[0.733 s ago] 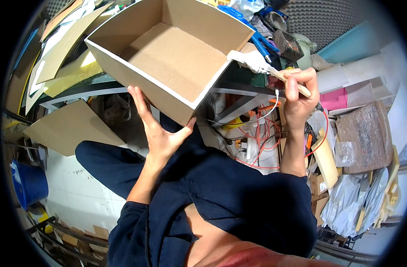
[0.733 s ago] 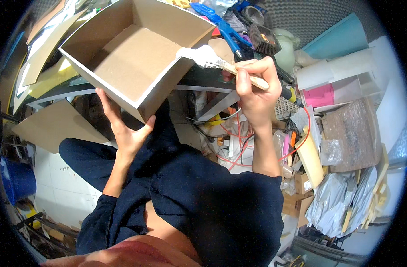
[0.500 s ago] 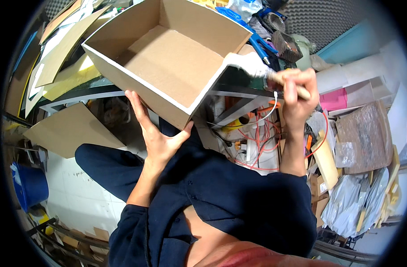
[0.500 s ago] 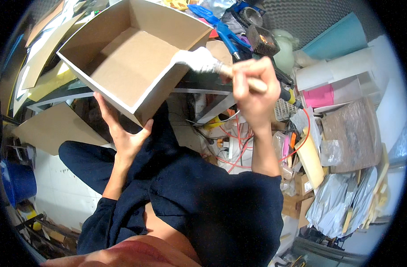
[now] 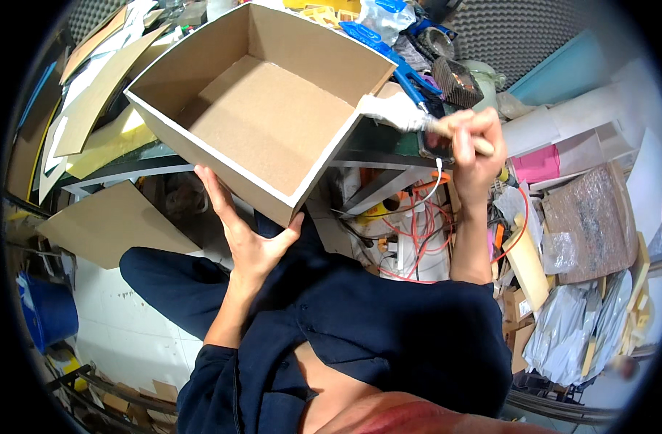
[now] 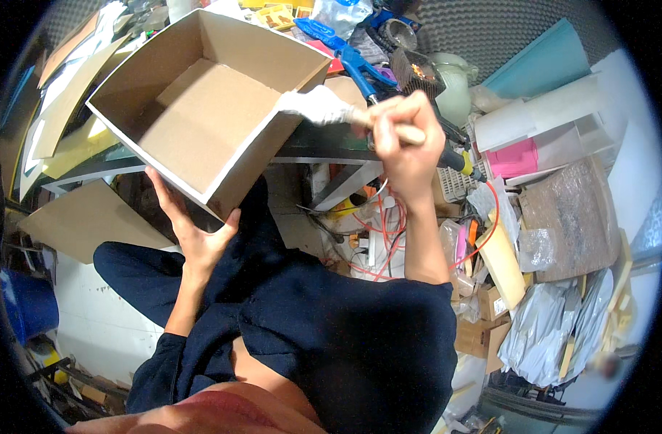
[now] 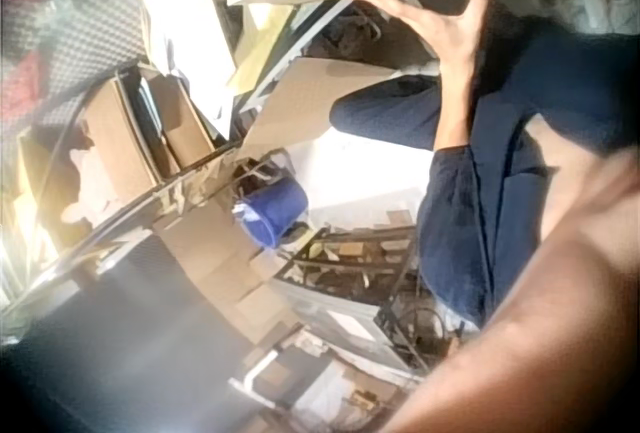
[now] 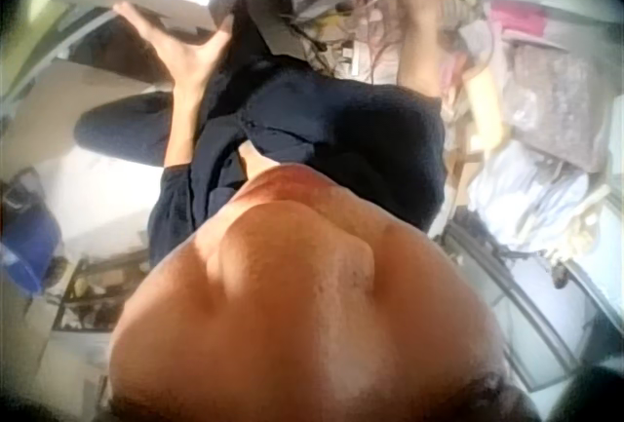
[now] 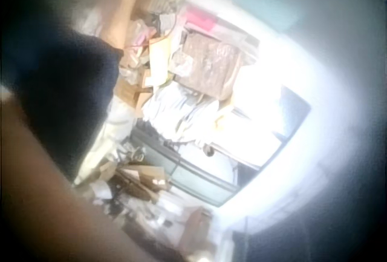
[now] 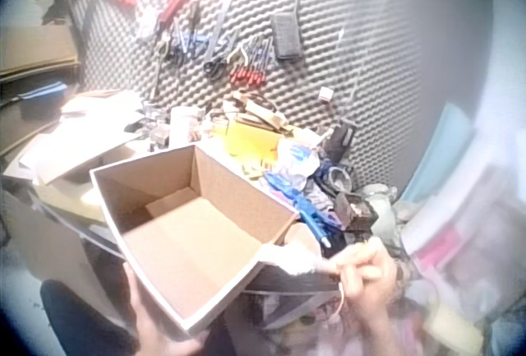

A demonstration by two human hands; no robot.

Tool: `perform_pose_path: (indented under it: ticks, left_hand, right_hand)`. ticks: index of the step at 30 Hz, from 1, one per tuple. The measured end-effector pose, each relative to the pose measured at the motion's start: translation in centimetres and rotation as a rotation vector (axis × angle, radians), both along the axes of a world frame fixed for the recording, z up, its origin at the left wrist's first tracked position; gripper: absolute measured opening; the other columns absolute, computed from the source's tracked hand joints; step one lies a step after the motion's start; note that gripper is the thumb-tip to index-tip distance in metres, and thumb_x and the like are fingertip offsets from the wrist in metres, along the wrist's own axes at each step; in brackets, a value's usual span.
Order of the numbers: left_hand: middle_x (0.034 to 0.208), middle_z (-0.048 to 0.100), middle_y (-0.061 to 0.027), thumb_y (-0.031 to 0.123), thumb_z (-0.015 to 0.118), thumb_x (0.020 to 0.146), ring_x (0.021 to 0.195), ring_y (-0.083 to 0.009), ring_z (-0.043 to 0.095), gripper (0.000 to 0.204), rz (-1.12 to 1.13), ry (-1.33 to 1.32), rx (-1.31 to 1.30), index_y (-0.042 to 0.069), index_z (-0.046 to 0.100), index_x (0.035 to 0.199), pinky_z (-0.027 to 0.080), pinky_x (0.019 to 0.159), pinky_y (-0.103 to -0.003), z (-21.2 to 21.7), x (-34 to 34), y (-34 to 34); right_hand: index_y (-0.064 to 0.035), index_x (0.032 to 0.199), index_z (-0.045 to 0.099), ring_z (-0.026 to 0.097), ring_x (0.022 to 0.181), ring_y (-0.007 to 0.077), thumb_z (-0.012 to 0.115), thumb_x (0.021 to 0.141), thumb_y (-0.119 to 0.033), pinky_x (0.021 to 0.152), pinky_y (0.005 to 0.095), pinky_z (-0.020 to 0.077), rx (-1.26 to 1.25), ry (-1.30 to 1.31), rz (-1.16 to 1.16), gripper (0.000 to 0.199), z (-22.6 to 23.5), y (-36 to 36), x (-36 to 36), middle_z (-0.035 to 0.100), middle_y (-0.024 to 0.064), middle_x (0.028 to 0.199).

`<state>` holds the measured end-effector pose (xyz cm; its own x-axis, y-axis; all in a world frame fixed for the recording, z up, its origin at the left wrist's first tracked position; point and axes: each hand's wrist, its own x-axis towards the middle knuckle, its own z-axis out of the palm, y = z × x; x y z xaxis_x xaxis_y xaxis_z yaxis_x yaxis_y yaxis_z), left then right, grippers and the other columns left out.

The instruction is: The person applies glue to the edges of a cardboard box using a brush, then attaches a lid to the box. They secure the lid by using a staple gun to fasten the edges.

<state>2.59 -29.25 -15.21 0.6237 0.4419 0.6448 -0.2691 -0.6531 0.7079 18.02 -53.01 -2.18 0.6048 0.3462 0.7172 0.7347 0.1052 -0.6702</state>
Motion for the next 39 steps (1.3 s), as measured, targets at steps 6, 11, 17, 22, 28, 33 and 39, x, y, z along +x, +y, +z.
perform_pose_path:
  ticks: [6, 11, 17, 22, 28, 33, 39]
  left_hand:
    - [0.154, 0.001, -0.0239, 0.038, 0.085, 0.057, 0.143, -0.0394, 0.008, 0.13, 0.003, 0.02, 0.006, 0.006, 0.0, 0.149, 0.019, 0.114, -0.048, 0.1, -0.1, -0.1]
    - [0.154, 0.001, -0.0235, 0.04, 0.084, 0.056, 0.143, -0.0395, 0.008, 0.13, -0.009, 0.012, -0.046, 0.007, 0.0, 0.149, 0.019, 0.114, -0.048, -0.1, -0.1, -0.2]
    - [0.154, 0.002, -0.0237, 0.043, 0.083, 0.058, 0.143, -0.0396, 0.009, 0.129, 0.025, 0.021, 0.02, 0.006, -0.001, 0.149, 0.019, 0.114, -0.048, 0.1, 0.1, -0.1]
    - [0.154, 0.002, -0.0237, 0.042, 0.083, 0.058, 0.143, -0.0396, 0.008, 0.128, 0.011, 0.011, -0.001, 0.005, 0.0, 0.149, 0.019, 0.114, -0.048, 0.2, -0.1, -0.2]
    - [0.154, 0.001, -0.0236, 0.04, 0.084, 0.057, 0.143, -0.0394, 0.008, 0.129, 0.01, 0.016, 0.001, 0.006, 0.0, 0.149, 0.018, 0.114, -0.048, 0.1, -0.1, -0.1]
    - [0.154, 0.001, -0.0237, 0.041, 0.084, 0.057, 0.143, -0.0397, 0.007, 0.129, 0.006, 0.005, -0.015, 0.006, 0.001, 0.149, 0.018, 0.114, -0.048, 0.1, 0.0, -0.2]
    - [0.154, 0.001, -0.0239, 0.041, 0.084, 0.057, 0.143, -0.0391, 0.006, 0.129, 0.002, -0.002, -0.033, 0.005, 0.001, 0.149, 0.017, 0.114, -0.047, 0.1, 0.1, -0.4]
  right_hand:
    - [-0.0011, 0.083, 0.048, 0.059, 0.067, 0.0138, 0.055, 0.09, -0.006, 0.063, 0.0262, 0.0481, 0.004, 0.025, 0.073, 0.011, 0.2, -0.6, 0.9, 0.062, 0.0121, 0.08]
    - [-0.0015, 0.084, 0.048, 0.059, 0.066, 0.0128, 0.056, 0.091, -0.011, 0.063, 0.0255, 0.0488, -0.004, 0.026, -0.054, 0.014, 0.4, -0.7, 3.3, 0.061, 0.0104, 0.08]
    - [-0.001, 0.086, 0.049, 0.06, 0.068, 0.0141, 0.058, 0.091, -0.015, 0.064, 0.0262, 0.049, -0.026, 0.03, -0.057, 0.018, 0.6, -1.0, 4.1, 0.062, 0.0111, 0.079]
    - [-0.0013, 0.086, 0.052, 0.06, 0.068, 0.0129, 0.06, 0.092, -0.019, 0.065, 0.0247, 0.0493, -0.02, 0.085, 0.029, 0.02, 1.0, -1.2, 3.8, 0.062, 0.0101, 0.078]
    - [-0.0017, 0.085, 0.052, 0.06, 0.067, 0.0115, 0.059, 0.093, -0.023, 0.065, 0.0245, 0.0483, -0.008, 0.005, -0.129, 0.024, 0.9, -1.4, 5.8, 0.063, 0.0091, 0.078]
    - [-0.0014, 0.085, 0.052, 0.06, 0.068, 0.0107, 0.058, 0.093, -0.022, 0.064, 0.0239, 0.0475, -0.06, -0.022, -0.14, 0.023, 0.8, -1.4, 5.2, 0.062, 0.0083, 0.079]
    - [-0.0017, 0.087, 0.052, 0.059, 0.069, 0.0101, 0.059, 0.091, -0.019, 0.064, 0.0227, 0.0461, 0.01, -0.028, -0.166, 0.019, 0.7, -1.2, 5.1, 0.06, 0.0065, 0.079]
